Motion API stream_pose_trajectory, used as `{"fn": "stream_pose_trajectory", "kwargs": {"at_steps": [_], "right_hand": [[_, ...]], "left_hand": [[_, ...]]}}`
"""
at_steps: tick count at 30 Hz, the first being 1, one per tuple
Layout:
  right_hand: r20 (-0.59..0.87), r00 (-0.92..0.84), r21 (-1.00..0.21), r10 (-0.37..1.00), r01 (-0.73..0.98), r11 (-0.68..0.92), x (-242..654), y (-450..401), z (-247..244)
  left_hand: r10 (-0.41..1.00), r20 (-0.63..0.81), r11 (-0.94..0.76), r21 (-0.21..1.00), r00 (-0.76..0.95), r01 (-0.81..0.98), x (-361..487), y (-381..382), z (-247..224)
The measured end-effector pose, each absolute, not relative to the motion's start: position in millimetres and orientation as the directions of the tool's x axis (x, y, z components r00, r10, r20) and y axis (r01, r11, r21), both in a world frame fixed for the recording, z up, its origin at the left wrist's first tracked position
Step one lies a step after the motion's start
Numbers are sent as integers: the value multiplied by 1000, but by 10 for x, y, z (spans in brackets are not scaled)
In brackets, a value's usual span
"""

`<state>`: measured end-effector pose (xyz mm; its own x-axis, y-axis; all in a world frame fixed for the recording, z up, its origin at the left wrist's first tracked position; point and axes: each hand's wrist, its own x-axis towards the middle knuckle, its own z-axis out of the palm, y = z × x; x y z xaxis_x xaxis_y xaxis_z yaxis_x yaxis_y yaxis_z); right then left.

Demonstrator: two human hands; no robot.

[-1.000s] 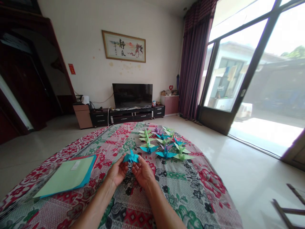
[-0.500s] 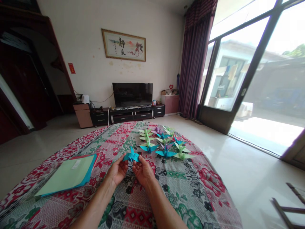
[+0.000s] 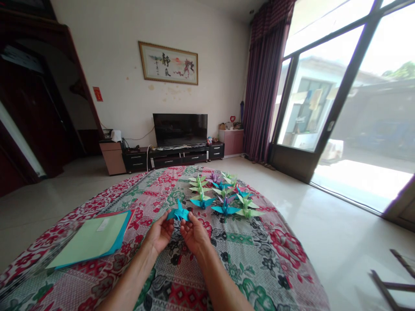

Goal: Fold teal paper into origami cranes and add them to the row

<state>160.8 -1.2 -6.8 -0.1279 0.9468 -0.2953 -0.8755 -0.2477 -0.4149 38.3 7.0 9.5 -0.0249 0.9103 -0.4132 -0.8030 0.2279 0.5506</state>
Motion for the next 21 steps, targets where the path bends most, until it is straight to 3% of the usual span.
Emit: {"fn": "stream_pose_trajectory", "kwargs": {"at_steps": [7, 21], "right_hand": [[-296, -133, -408, 946, -878, -251, 1611, -5, -76], [-257, -75, -522, 963, -828, -204, 1566, -36, -74]], "left_hand": [[916, -400, 219, 541, -20, -812, 375, 88, 59], [920, -390, 191, 544, -44, -817, 322, 78, 72]]}}
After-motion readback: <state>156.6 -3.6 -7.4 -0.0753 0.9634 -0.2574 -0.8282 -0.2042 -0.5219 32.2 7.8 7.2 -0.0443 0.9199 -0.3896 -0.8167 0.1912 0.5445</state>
